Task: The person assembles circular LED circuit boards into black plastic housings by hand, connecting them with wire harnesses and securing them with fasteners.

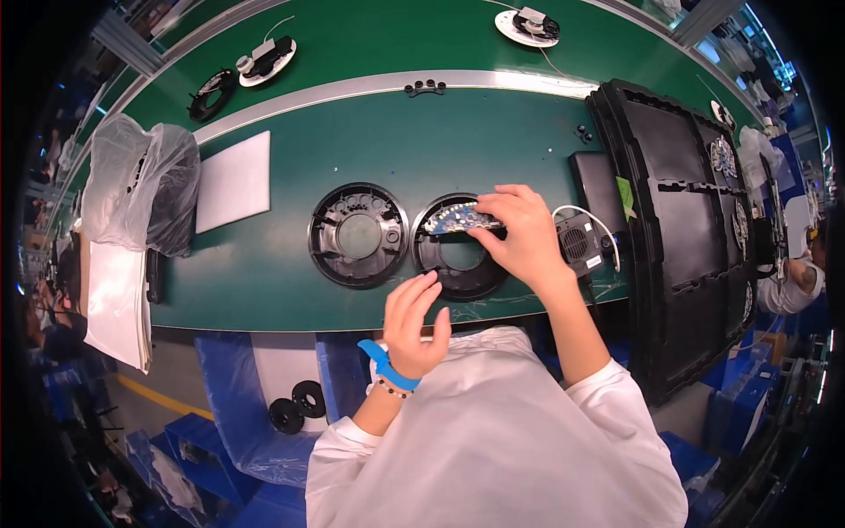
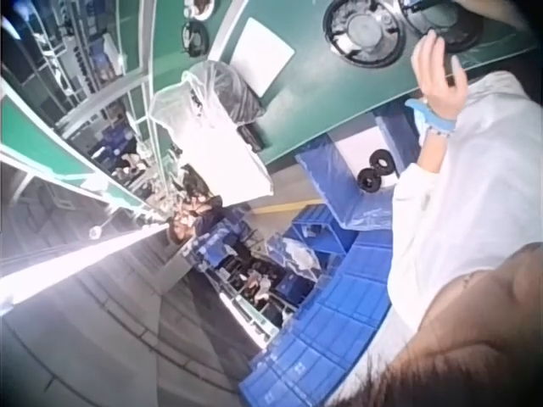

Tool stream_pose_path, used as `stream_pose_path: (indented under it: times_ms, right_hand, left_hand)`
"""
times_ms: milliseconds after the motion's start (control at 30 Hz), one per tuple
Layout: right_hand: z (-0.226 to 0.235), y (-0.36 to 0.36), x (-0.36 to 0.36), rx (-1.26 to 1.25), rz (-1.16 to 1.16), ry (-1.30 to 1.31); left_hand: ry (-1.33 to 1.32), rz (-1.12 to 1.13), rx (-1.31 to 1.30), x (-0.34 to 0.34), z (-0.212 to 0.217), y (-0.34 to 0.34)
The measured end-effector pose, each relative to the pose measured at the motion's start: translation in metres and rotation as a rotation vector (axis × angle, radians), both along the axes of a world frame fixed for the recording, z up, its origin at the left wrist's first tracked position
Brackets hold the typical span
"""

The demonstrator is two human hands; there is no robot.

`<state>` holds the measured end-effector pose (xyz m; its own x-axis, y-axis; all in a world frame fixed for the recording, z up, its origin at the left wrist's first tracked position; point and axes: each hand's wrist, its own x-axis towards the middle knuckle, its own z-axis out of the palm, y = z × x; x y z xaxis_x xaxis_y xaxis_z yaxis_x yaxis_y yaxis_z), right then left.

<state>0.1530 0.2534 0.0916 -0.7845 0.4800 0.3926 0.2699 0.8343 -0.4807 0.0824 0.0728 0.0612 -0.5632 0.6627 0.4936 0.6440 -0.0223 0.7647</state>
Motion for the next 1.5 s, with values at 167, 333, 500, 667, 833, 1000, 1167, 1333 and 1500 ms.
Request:
stream_pose_path:
  times_ms: [167,333,500,667,833,1000,1167,1333,1500]
  right_hand:
    - [-0.015,-0.002,-0.008,-0.027,-0.078,0.038]
    - [-0.015,0.000,-0.014,-0.037,-0.050,0.026]
    - [-0.016,0.005,-0.018,-0.109,-0.034,-0.052]
    - [-0.010,0.002,-0.017,-0.065,-0.036,-0.060]
    - [-0.013,0.009,-0.015,-0.098,0.043,0.024]
    - [-0.005,0.010,-0.016,-0.113,0.086,-0.125]
    - [-0.001,0.010,-0.015,-0.149,0.109,-0.119]
    - [-0.008,0.018,-0.014,-0.128,0.075,-0.165]
    - [-0.008,0.016,-0.029,-0.143,0.103,-0.151]
  left_hand:
    - [0.055,-0.001,-0.037,0.006,-0.017,0.006]
    - [0.058,0.014,-0.027,0.006,-0.019,0.007]
    - [0.077,0.032,-0.021,0.006,-0.019,0.008]
    - [0.077,0.034,-0.027,0.005,-0.020,0.009]
    - [0.077,0.032,-0.030,0.004,-0.021,0.008]
    - [0.080,0.036,-0.040,0.005,-0.020,0.008]
    - [0.076,0.044,-0.042,0.007,-0.020,0.007]
    - [0.064,0.038,-0.029,0.007,-0.020,0.014]
    - [0.090,0.064,-0.035,-0.002,-0.018,0.013]
